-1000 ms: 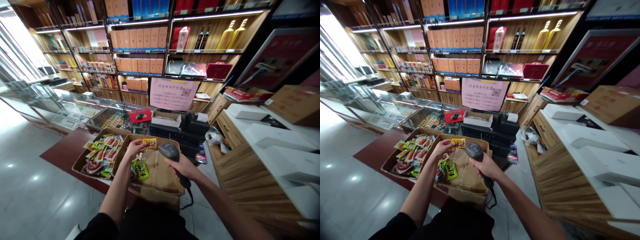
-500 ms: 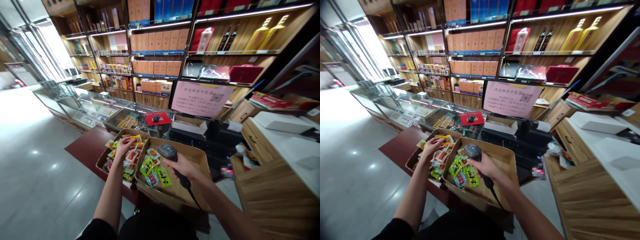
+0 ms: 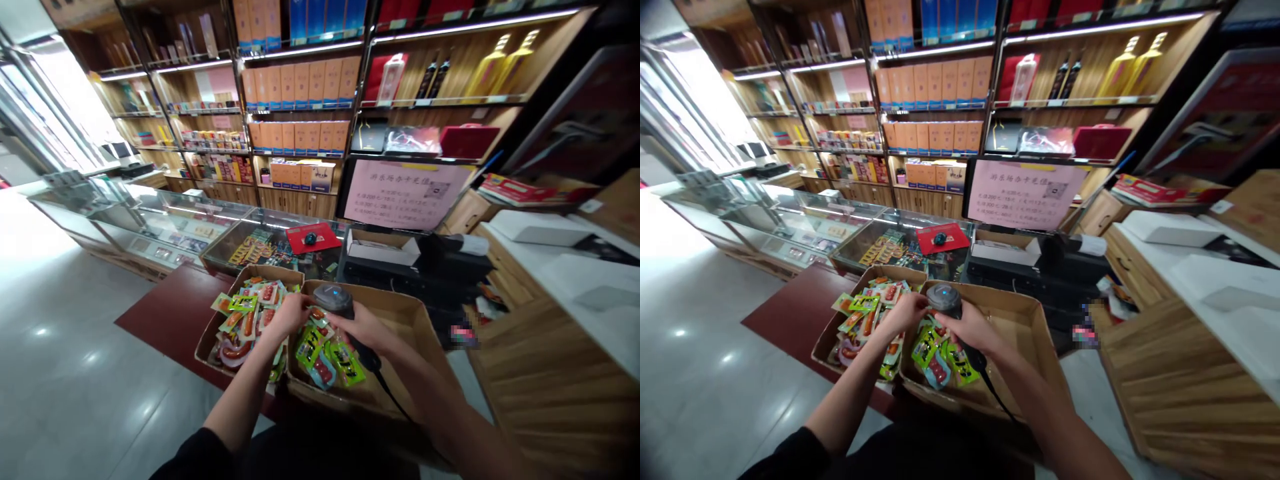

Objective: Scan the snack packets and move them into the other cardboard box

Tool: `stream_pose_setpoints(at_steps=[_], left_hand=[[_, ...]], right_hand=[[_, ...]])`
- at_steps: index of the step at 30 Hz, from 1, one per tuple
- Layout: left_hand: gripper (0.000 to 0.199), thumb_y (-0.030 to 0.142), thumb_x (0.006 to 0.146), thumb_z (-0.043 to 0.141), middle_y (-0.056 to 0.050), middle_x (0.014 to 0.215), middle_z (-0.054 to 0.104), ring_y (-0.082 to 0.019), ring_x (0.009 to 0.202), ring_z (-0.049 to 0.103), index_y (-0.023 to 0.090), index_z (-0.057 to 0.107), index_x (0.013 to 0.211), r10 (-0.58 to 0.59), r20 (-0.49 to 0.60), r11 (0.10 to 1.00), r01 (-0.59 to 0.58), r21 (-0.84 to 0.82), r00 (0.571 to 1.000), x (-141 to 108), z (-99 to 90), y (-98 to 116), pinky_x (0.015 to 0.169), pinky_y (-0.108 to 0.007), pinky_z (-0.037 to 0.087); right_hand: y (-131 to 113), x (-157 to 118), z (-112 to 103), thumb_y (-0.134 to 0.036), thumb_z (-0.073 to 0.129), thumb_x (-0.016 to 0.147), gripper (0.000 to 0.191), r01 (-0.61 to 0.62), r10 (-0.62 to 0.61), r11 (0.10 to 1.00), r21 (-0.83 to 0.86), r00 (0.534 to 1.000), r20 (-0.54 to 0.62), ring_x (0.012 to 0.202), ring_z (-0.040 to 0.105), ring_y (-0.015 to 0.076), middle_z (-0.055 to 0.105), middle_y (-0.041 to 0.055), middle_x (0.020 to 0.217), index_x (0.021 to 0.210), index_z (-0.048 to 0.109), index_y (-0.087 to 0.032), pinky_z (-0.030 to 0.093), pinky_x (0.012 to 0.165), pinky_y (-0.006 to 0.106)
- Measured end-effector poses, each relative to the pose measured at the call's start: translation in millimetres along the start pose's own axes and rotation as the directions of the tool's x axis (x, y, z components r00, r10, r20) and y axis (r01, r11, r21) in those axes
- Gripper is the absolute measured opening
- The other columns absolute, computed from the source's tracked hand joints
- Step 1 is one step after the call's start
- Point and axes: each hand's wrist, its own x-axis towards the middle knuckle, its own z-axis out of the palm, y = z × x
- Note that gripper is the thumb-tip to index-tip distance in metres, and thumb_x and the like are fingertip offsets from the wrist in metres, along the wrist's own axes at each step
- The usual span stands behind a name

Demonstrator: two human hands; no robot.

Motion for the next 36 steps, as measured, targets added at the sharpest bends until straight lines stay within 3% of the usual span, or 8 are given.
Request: stream_pose_setpoints(at_steps=[5,9,12,15,18,21,27,36], left_hand=[[0.048,0.04,0.07,0.077,-0.023,0.119,0.065,-0.037,0.112,0.063,0.012,0.072,0.109,-0.148,0.096,0.89,0.09,0.446,0.984,17.3,42.7,29.3,0.09,-0.04,0.051],[0.046,0.03,0.068,0.078,-0.028,0.113,0.066,-0.04,0.106,0.065,0.006,0.071,0.106,-0.199,0.132,0.89,0.123,0.439,0.971,28.4,55.6,29.5,0.088,-0.043,0.051],[0.034,0.017,0.068,0.073,-0.026,0.108,0.068,-0.038,0.104,0.066,0.006,0.071,0.101,-0.163,0.004,0.947,0.155,0.281,0.987,36.1,55.7,28.4,0.088,-0.041,0.05],[0.025,0.012,0.068,0.07,-0.017,0.098,0.072,-0.031,0.096,0.068,0.011,0.072,0.093,-0.153,-0.121,0.986,0.144,-0.077,0.981,43.8,55.7,34.5,0.087,-0.038,0.051],[0.023,0.02,0.068,0.076,-0.008,0.085,0.073,-0.024,0.08,0.07,0.014,0.071,0.089,-0.227,-0.038,0.812,0.167,-0.56,0.973,49.5,61.7,47.0,0.076,-0.036,0.056],[0.036,0.026,0.058,0.087,-0.006,0.082,0.074,-0.021,0.072,0.07,0.013,0.069,0.087,-0.277,0.008,0.572,0.171,-0.802,0.961,50.4,72.9,60.2,0.067,-0.033,0.057],[0.044,0.027,0.05,0.093,-0.008,0.082,0.074,-0.019,0.071,0.07,0.012,0.068,0.083,-0.31,0.012,0.388,0.138,-0.911,0.951,42.8,93.1,80.6,0.065,-0.028,0.056],[0.039,0.024,0.051,0.094,-0.008,0.08,0.074,-0.017,0.069,0.069,0.011,0.068,0.078,-0.335,0.044,0.334,0.162,-0.929,0.941,36.3,99.3,95.9,0.063,-0.027,0.057]], right_hand=[[10.4,-22.4,-28.3,-0.042,0.069,0.081,0.028,-0.08,0.077,0.996,-0.028,0.993,-0.092,0.034,0.047,0.0093,0.052,-0.0081,0.044,0.084,0.052,-0.02,0.038,0.035,0.02],[26.6,-42.5,-53.9,-0.041,0.07,0.08,0.03,-0.126,0.118,0.989,-0.082,0.989,-0.09,0.034,0.048,0.01,0.051,-0.0093,0.042,0.092,0.052,-0.02,0.037,0.036,0.019],[34.8,-57.8,-71.6,-0.038,0.068,0.081,0.028,-0.133,0.127,0.987,-0.087,0.989,-0.071,0.034,0.047,0.0096,0.051,-0.0098,0.042,0.094,0.05,-0.02,0.037,0.037,0.019],[40.5,-70.7,-87.0,-0.037,0.066,0.083,0.026,-0.109,0.102,0.99,-0.089,0.992,-0.077,0.034,0.047,0.0095,0.051,-0.0094,0.042,0.093,0.048,-0.02,0.038,0.038,0.02],[46.4,-81.4,-100.5,-0.039,0.065,0.083,0.025,-0.09,0.081,0.992,-0.089,0.992,-0.095,0.035,0.048,0.0102,0.052,-0.0084,0.043,0.089,0.049,-0.02,0.04,0.039,0.021],[54.9,-91.2,-112.0,-0.043,0.065,0.082,0.028,-0.073,0.065,0.995,-0.063,0.991,-0.114,0.036,0.048,0.0106,0.051,-0.0081,0.045,0.087,0.051,-0.02,0.041,0.039,0.021],[78.8,-106.0,-125.9,-0.049,0.066,0.081,0.033,-0.059,0.054,0.998,-0.035,0.99,-0.127,0.035,0.047,0.0099,0.05,-0.0083,0.044,0.086,0.052,-0.02,0.039,0.036,0.021],[82.8,-117.1,-127.3,-0.051,0.067,0.078,0.037,-0.045,0.043,0.999,-0.024,0.995,-0.085,0.036,0.046,0.0096,0.052,-0.0078,0.05,0.09,0.052,-0.02,0.043,0.037,0.022]])
